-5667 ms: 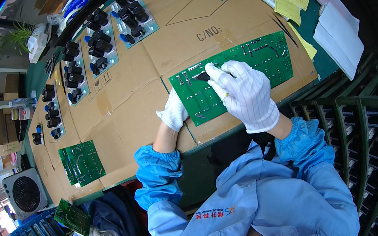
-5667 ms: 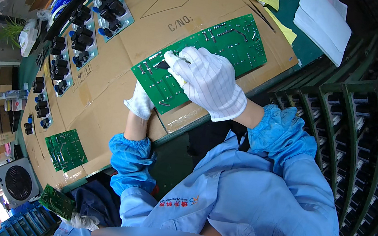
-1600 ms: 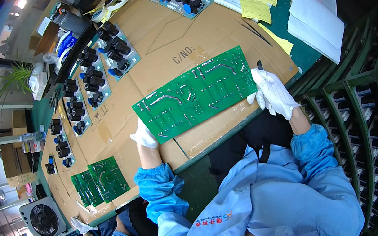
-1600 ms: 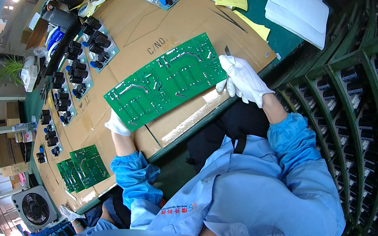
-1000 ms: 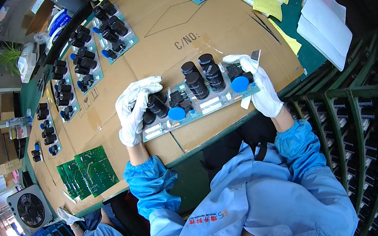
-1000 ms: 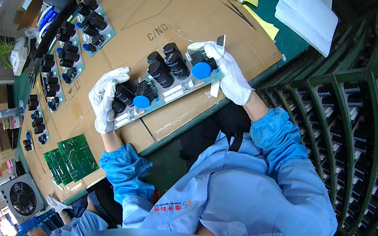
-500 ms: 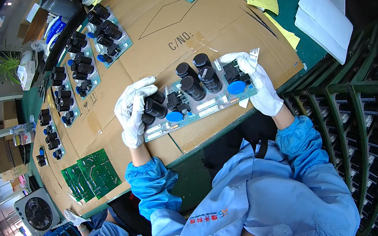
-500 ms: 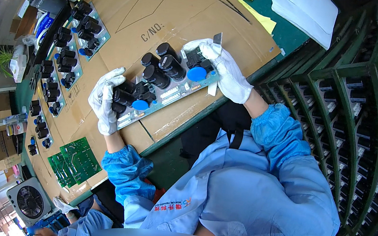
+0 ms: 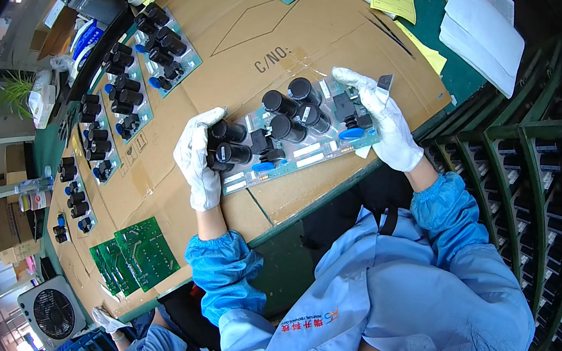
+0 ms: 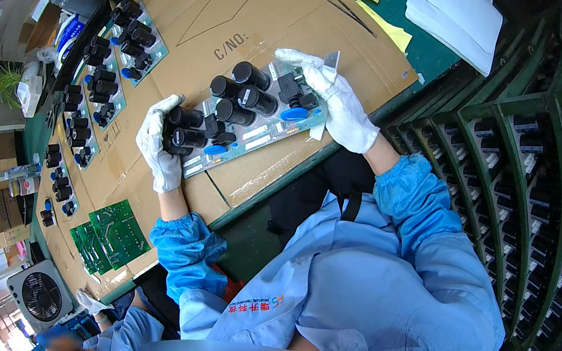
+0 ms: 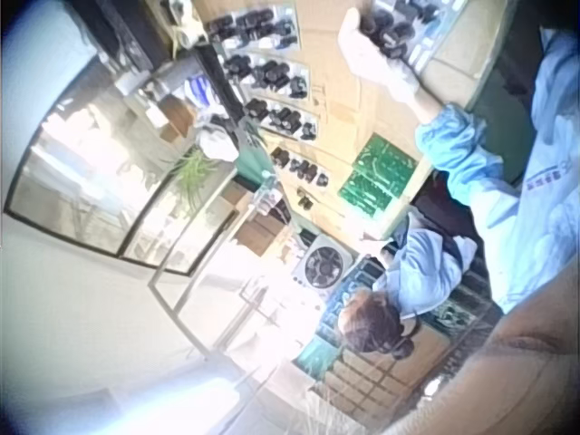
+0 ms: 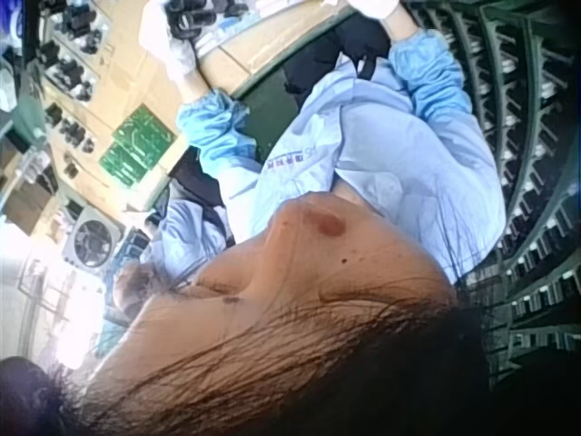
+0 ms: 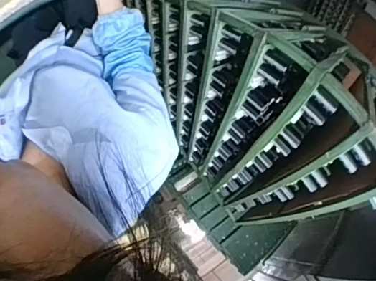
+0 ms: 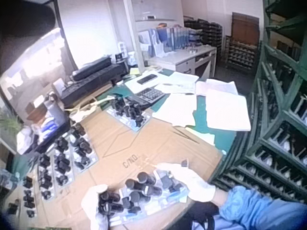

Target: The person picks up a circuit board, turns it over, and scrapes the back with a handheld blade. They turn the board back over, scrape the front, and then place it onto a storage rack.

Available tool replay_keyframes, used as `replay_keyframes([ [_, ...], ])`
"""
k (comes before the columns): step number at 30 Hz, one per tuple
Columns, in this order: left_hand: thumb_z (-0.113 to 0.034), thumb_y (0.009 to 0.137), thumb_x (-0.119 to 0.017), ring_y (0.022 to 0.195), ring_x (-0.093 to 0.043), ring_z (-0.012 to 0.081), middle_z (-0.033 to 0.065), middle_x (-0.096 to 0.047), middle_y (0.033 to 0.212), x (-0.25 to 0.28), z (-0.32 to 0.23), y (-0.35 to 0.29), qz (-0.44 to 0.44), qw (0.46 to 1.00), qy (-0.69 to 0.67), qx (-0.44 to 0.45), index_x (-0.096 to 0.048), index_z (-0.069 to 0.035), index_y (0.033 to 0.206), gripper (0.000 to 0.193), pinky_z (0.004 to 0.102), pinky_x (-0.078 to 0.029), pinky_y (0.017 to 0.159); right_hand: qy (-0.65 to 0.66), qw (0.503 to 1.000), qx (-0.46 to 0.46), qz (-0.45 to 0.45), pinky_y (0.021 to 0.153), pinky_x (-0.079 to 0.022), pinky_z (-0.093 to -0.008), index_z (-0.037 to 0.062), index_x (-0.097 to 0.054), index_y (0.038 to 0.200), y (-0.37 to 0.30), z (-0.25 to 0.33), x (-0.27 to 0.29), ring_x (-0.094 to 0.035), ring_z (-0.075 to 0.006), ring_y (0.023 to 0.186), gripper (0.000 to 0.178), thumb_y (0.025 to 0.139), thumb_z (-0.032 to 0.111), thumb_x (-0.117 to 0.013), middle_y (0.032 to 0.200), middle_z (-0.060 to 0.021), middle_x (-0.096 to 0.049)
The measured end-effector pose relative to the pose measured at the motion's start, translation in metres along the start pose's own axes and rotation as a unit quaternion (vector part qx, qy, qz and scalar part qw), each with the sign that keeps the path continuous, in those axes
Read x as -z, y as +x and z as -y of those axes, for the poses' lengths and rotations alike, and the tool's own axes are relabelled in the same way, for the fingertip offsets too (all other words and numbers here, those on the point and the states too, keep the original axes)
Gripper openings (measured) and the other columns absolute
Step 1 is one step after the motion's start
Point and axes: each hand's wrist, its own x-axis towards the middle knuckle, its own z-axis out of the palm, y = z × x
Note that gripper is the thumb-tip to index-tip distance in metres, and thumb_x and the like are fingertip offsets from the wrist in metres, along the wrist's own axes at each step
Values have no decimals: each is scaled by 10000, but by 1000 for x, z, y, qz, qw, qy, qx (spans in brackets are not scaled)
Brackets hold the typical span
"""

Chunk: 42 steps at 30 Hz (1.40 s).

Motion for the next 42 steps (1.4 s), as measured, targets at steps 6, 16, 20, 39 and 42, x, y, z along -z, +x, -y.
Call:
replay_keyframes([
  [6,-317,994,-376,1021,-625,251,184,-667,1064,-1,4,1,-10,998,-65,-4,-652,86,1047,491,368,-452,954,9,999,30,10,1048,-317,-256,46,-464,1406,-3,-5,10,-497,-103,1129,483,1020,330,-410,1338,-66,-532],
  [16,-292,1038,-348,1054,-604,264,190,-643,1096,23,28,-3,-86,929,-331,142,-605,69,1125,451,383,-466,940,-130,987,-72,56,739,-451,-265,10,-466,1382,-29,33,-20,-509,-116,850,510,997,345,-459,1230,-70,-559],
  [20,-324,1035,-350,1031,-601,264,190,-646,1082,24,27,-2,-90,924,-341,146,-619,56,1088,469,379,-457,941,-88,981,90,146,710,-471,-224,69,-501,1171,-17,50,-41,-539,-117,909,340,1015,366,-448,1343,-119,-541],
  [39,-341,1031,-347,947,-612,251,169,-650,1042,27,19,-4,-90,905,-387,154,-639,17,1003,463,378,-487,882,-246,930,219,164,904,-412,-327,2,-469,1373,-34,40,-45,-501,-212,992,469,993,276,-450,1145,-129,-524],
  [42,-343,1032,-339,945,-612,252,174,-643,1048,28,19,-3,-95,905,-386,152,-633,19,989,468,374,-490,874,-191,958,152,152,948,-403,-343,15,-462,1387,-42,40,-41,-505,-256,1048,458,992,247,-460,1276,-155,-497],
])
